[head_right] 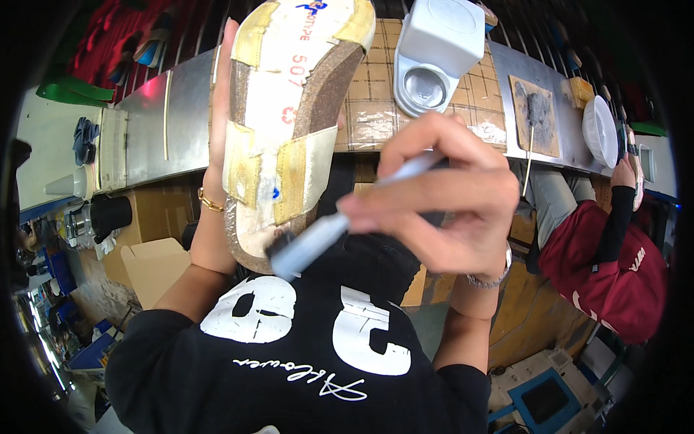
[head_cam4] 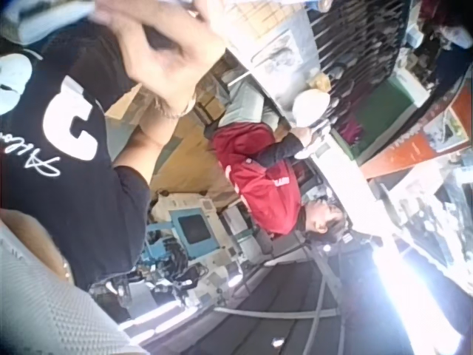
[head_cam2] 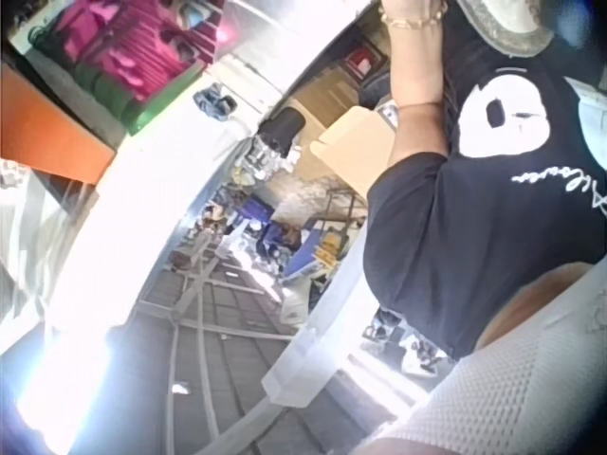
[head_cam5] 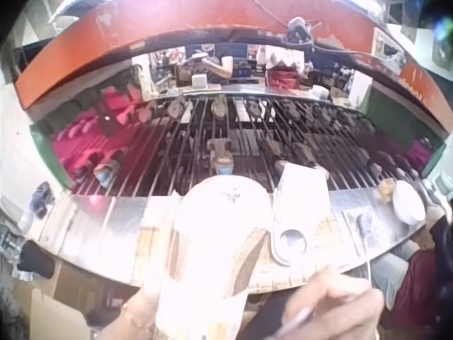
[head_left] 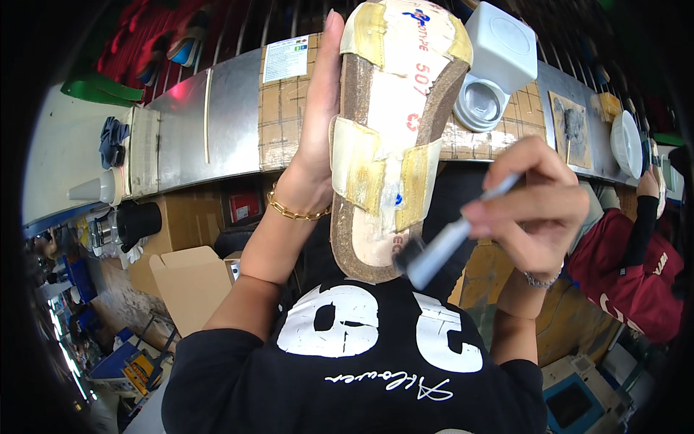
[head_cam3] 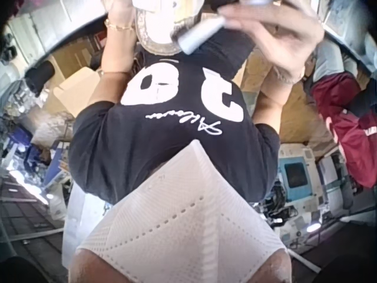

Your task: The person applies a dark adhesive to the straps and edges of a cork-soled sandal using a small brush. They repeatedly dip the brush into a white container to reload adhesive and continue coating the sandal's upper and side areas.

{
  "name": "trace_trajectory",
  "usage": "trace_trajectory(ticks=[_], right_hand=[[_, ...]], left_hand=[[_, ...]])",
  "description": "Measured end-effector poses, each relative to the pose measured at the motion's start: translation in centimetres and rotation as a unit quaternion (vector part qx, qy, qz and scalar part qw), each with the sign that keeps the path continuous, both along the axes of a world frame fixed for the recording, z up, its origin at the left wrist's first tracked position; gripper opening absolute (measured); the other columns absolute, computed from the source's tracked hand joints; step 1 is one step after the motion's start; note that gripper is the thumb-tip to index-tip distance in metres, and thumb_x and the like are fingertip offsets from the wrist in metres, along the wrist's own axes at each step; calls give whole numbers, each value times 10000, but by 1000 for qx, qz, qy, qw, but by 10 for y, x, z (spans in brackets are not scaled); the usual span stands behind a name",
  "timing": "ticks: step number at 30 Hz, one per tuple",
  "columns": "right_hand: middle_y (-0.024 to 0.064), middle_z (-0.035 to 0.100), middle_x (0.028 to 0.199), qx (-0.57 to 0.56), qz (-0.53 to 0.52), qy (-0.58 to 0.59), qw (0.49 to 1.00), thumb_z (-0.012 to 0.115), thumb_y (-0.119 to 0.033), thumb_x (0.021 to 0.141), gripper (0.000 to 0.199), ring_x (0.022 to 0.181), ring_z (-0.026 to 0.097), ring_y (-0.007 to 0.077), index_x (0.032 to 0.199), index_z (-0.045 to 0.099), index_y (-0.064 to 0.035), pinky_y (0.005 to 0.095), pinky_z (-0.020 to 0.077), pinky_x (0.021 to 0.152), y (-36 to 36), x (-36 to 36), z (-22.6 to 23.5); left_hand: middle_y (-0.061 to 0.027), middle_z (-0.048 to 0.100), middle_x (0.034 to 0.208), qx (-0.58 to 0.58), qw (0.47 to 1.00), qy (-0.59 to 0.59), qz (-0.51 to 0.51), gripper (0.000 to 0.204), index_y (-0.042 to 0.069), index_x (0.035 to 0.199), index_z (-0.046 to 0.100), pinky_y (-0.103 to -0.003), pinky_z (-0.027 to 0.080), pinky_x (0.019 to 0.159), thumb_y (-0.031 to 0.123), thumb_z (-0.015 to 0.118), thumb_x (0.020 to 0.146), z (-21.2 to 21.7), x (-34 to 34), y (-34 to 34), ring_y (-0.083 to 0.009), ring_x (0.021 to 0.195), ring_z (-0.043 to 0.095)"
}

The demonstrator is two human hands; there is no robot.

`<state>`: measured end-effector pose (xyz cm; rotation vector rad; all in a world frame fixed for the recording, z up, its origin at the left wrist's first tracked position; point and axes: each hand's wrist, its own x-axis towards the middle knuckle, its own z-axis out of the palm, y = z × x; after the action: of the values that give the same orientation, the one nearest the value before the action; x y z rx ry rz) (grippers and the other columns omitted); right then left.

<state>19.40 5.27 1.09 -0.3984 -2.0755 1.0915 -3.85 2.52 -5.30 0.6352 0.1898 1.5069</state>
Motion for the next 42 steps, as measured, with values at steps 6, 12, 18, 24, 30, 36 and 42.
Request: trace_trajectory(ticks=[6,12,18,24,30,36,42], right_hand=[[16,632,808,-27,60,6,998,845,-71,597,237,667,538,105,828,835,-122,248,334,583,13,8,1],[17,618,751,-69,38,-22,997,830,-122,584,217,667,539,121,800,830,-114,267,354,600,8,7,4],[-22,607,707,31,-94,-55,994,799,-205,614,162,614,519,98,772,833,-200,282,289,615,-29,0,8],[81,645,788,-44,-103,9,994,765,-126,781,174,693,574,134,898,788,0,255,432,669,-3,-8,28],[33,636,748,218,-310,84,922,788,-39,760,176,680,578,175,917,814,-115,305,417,602,76,-47,-2],[23,637,815,158,-197,9,968,861,-59,672,284,733,585,174,920,834,-196,303,402,693,21,-22,-19],[66,607,930,-65,-304,125,942,735,53,841,137,854,567,137,973,761,27,242,444,770,39,36,-37]], left_hand=[[-139,684,1238,-75,991,96,55,711,48,1419,500,-305,612,877,617,294,1046,13,8,-4,-161,1047,718],[-148,681,1252,-141,983,111,43,742,40,1413,512,-306,612,879,642,309,1031,18,4,-8,-164,1046,719],[-197,674,1240,-166,979,67,94,825,11,1423,496,-382,624,781,694,319,996,21,-2,-10,-262,918,733],[-153,687,1239,-127,985,89,79,801,17,1417,508,-323,604,906,676,291,1017,25,-1,-14,-177,1059,715],[-160,670,1257,-124,983,116,71,811,10,1451,453,-313,591,912,677,290,1019,30,8,-20,-176,1038,712],[-154,624,1336,-182,981,48,51,870,18,1444,477,-370,560,976,736,316,980,5,-39,-15,-213,1147,666],[-234,615,1204,-144,985,-20,88,819,-1,1362,511,-354,633,767,670,578,896,-20,-157,28,-330,983,681]])
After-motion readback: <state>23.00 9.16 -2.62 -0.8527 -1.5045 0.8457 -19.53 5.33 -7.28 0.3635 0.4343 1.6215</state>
